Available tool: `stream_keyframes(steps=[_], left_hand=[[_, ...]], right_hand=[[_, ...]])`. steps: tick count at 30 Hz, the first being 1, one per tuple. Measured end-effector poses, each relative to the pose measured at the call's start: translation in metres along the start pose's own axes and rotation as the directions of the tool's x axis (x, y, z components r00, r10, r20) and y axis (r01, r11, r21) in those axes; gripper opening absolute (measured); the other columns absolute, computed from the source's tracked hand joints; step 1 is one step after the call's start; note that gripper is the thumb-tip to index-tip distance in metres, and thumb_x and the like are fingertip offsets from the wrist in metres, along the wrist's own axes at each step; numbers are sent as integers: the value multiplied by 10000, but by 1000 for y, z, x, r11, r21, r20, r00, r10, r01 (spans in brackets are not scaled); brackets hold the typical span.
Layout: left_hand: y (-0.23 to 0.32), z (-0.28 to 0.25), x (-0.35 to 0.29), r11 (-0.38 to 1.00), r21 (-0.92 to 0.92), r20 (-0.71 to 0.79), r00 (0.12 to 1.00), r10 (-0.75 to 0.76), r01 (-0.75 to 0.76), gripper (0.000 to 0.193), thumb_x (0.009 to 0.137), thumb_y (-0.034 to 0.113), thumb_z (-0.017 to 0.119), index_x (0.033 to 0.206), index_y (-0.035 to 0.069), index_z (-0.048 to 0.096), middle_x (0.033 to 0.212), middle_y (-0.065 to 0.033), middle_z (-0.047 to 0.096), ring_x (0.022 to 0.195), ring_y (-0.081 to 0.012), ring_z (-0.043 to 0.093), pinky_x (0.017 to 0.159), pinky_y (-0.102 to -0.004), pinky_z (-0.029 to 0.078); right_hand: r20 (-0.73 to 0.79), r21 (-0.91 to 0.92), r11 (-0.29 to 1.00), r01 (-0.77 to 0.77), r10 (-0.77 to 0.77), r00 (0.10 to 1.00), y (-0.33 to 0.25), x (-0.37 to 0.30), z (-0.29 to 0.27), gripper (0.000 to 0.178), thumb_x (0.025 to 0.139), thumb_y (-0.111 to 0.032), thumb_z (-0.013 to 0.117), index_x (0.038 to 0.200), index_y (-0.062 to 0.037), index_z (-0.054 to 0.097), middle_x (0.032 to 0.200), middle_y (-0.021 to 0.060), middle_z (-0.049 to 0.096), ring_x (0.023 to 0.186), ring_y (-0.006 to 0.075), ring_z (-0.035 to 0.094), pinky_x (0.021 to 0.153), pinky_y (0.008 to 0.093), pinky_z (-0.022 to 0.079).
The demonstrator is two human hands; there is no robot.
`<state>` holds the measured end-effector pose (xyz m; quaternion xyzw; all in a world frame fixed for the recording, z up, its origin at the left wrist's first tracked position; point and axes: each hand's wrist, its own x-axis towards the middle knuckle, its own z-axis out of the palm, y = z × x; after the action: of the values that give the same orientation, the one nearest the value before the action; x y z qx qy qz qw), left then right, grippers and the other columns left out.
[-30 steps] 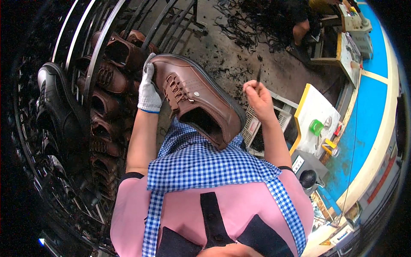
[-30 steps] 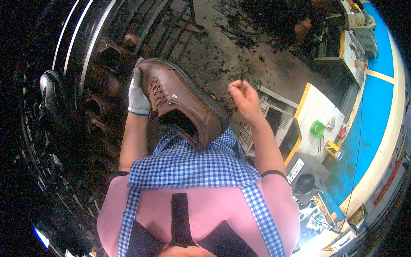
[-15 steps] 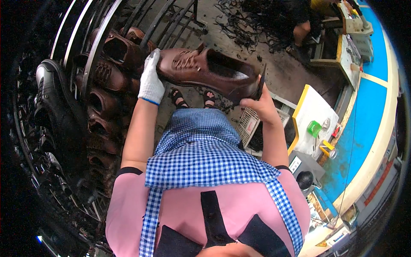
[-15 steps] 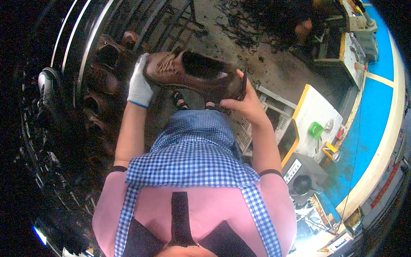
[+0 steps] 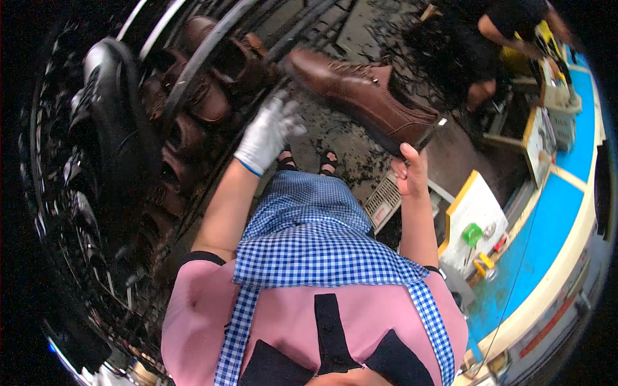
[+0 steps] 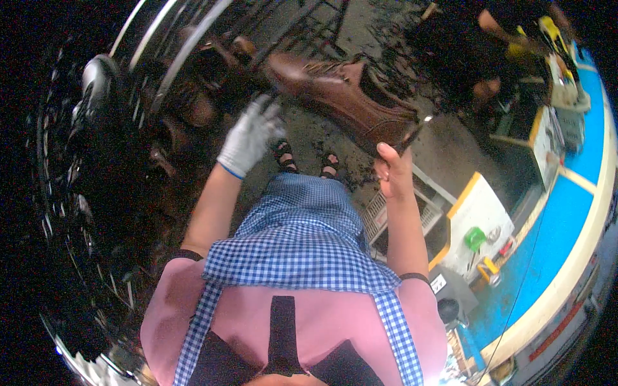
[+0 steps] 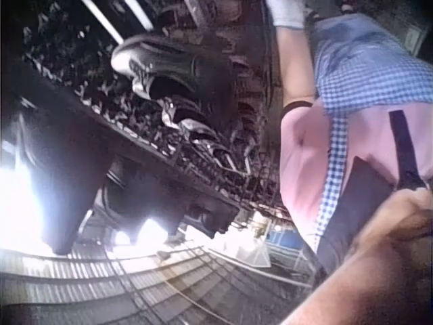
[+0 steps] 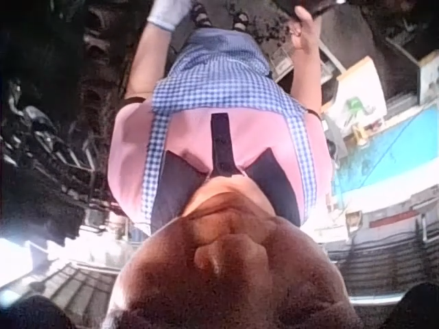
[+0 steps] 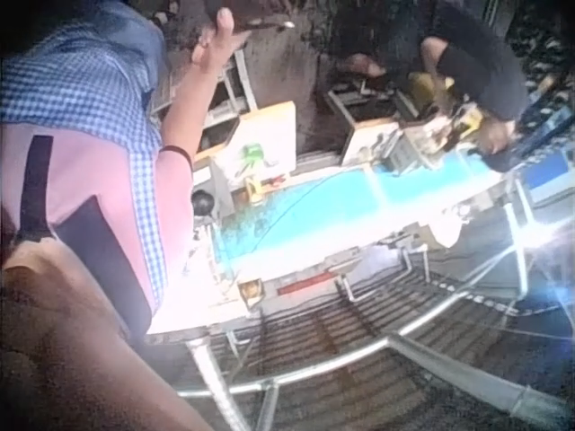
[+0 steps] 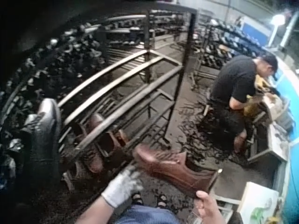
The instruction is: Trim excess material from leather shoes and organize them on industrial racks.
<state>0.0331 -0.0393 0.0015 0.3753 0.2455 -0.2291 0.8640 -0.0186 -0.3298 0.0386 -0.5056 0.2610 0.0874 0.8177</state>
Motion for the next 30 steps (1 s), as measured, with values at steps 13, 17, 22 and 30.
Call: stream_keyframes(steps=[13,17,22,30], left_hand=[[-47,-116,-15,420,907,-199,919,340,41,463,789,156,554,1245,118,485,1201,-113,549,1028,-258,567,896,-335,436],[-26,-104,33,35,975,-219,945,243,217,544,825,331,496,1294,66,422,1278,-208,462,1163,-355,453,985,-427,344],[-78,-225,172,-165,952,-97,766,636,257,614,833,356,506,1387,228,275,1318,-231,403,1151,-401,444,974,-447,361],[-24,-172,210,-325,914,-139,941,308,242,666,841,339,533,1382,65,259,1361,-205,364,1172,-406,426,963,-439,378]], right_hand=[[297,-21,926,377,-354,887,53,203,186,817,642,-53,787,1316,-62,326,1109,90,559,993,186,539,880,308,420],[221,-286,946,153,-91,971,72,177,147,740,778,-201,704,1365,-54,276,963,91,631,942,147,556,896,296,380],[44,-423,881,-210,252,967,141,107,54,378,938,-337,439,1109,-24,562,740,17,627,419,28,306,402,191,250],[-195,-325,760,-563,529,826,225,28,-58,366,952,-325,400,1067,-19,567,734,25,611,410,41,326,377,205,247]])
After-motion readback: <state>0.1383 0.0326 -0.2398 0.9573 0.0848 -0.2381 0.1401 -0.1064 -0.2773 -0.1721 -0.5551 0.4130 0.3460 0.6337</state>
